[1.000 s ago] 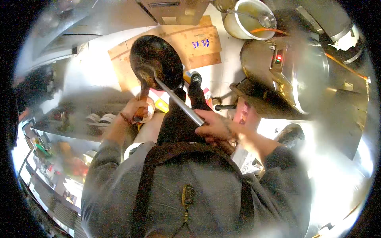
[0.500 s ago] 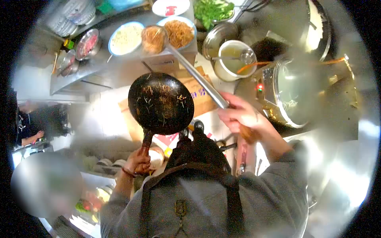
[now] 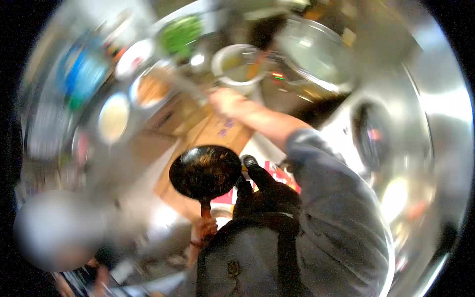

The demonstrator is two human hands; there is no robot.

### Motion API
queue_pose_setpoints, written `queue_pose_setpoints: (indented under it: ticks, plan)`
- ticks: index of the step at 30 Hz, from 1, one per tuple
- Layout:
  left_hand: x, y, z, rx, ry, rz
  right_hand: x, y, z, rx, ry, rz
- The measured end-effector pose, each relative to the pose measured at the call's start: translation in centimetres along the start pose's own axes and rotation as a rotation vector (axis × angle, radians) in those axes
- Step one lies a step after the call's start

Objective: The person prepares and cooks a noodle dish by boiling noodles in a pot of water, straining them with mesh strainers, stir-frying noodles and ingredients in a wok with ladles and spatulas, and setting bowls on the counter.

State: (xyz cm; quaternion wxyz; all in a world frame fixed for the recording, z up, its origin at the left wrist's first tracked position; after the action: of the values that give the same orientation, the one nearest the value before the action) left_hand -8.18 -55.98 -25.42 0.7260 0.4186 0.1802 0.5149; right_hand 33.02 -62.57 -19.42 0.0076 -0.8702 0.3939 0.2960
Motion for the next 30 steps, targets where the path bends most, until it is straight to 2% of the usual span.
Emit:
queue_pose_setpoints:
  ticks: [1,2,4,6,7,9,10,12,13,15,16,17,18,20,21,22,23,24,26,27,28,29,30]
  plan:
    - [0.3,-1.6,-0.8,-0.012,-0.048,-0.058,0.8,2.0,-1.8,-0.062,0.149,0.158]
    - [0.2,-2.8,-2.1,-0.012,-0.075,-0.111,2.0,4.6,-2.2,-0.023,0.111,0.112]
    - [0.1,-2.4,-2.8,-0.057,-0.259,-0.245,5.7,12.3,-1.1,-0.005,-0.843,-0.012]
    - [1.0,-2.4,0.1,-0.096,-0.413,-0.291,2.4,22.8,-6.4,-0.058,-0.689,0.276]
    - [1.3,-2.3,2.2,-0.124,-0.491,-0.296,3.5,26.9,-5.2,-0.100,-1.078,0.337]
    - [1.4,-2.3,7.6,-0.233,-0.637,-0.275,4.4,34.0,-4.3,-0.111,-1.504,0.406]
    - [1.1,-2.3,10.4,-0.296,-0.681,-0.259,5.1,36.6,-3.2,-0.095,-1.777,0.406]
    - [-0.5,-1.5,16.2,-0.442,-0.759,-0.205,5.2,41.0,-1.4,0.038,-2.037,0.381]
    - [-1.3,-1.5,19.0,-0.519,-0.774,-0.193,5.7,42.1,-0.7,0.125,-2.108,0.415]
    - [-4.3,-2.1,24.2,-0.686,-0.757,-0.192,6.5,44.2,-0.5,0.234,-2.266,0.294]
    - [-6.5,-2.4,26.8,-0.767,-0.715,-0.215,7.1,45.1,-0.8,0.298,-2.326,0.234]
    - [-7.4,-5.2,27.1,-0.854,-0.613,-0.324,7.7,46.2,-1.5,0.394,-2.295,0.269]
    - [-10.3,-4.3,30.5,-0.876,-0.592,-0.400,8.5,47.5,-2.2,0.374,-2.378,0.134]
    - [-15.6,-5.6,33.9,-0.892,-0.483,-0.487,11.0,50.6,-3.6,0.491,-2.264,0.177]
    - [-18.6,-6.2,35.6,-0.925,-0.456,-0.528,12.9,52.7,-4.2,0.521,-2.135,0.131]
    - [-21.5,-7.1,37.2,-0.960,-0.429,-0.565,14.7,55.8,-4.5,0.662,-2.009,0.306]
    - [-24.8,-8.1,38.5,-0.991,-0.375,-0.587,17.0,60.0,-4.8,0.677,-1.753,0.520]
    - [-27.7,-8.9,39.7,-0.993,-0.344,-0.617,18.4,64.1,-5.5,0.718,-1.749,0.627]
    - [-32.7,-10.7,41.5,-0.986,-0.330,-0.661,23.0,74.5,-4.1,0.800,-0.828,1.103]
    - [-34.9,-11.7,42.3,-0.993,-0.344,-0.672,24.5,78.9,-3.1,0.960,-0.952,1.227]
    - [-37.1,-12.2,43.4,-0.980,-0.347,-0.683,24.8,83.3,-2.8,0.981,-0.542,1.493]
    - [-39.0,-13.1,44.3,-0.986,-0.354,-0.678,26.6,87.7,0.9,1.021,-0.106,1.516]
    - [-40.6,-14.1,44.5,-0.992,-0.361,-0.679,27.4,90.7,2.9,0.801,-0.145,1.631]
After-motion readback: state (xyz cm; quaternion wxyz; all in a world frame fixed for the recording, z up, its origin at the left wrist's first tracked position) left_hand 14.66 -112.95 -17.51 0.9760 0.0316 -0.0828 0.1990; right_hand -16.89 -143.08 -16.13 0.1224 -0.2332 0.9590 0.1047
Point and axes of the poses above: each hand's wrist, its own y-axis away from the middle knuckle, its own z-axis out of the palm, x = y × z, the point moved 4 cm from there along -y, towards the middle knuckle, and after that the axes turned 9 degrees about z, right-handed, at the moved point
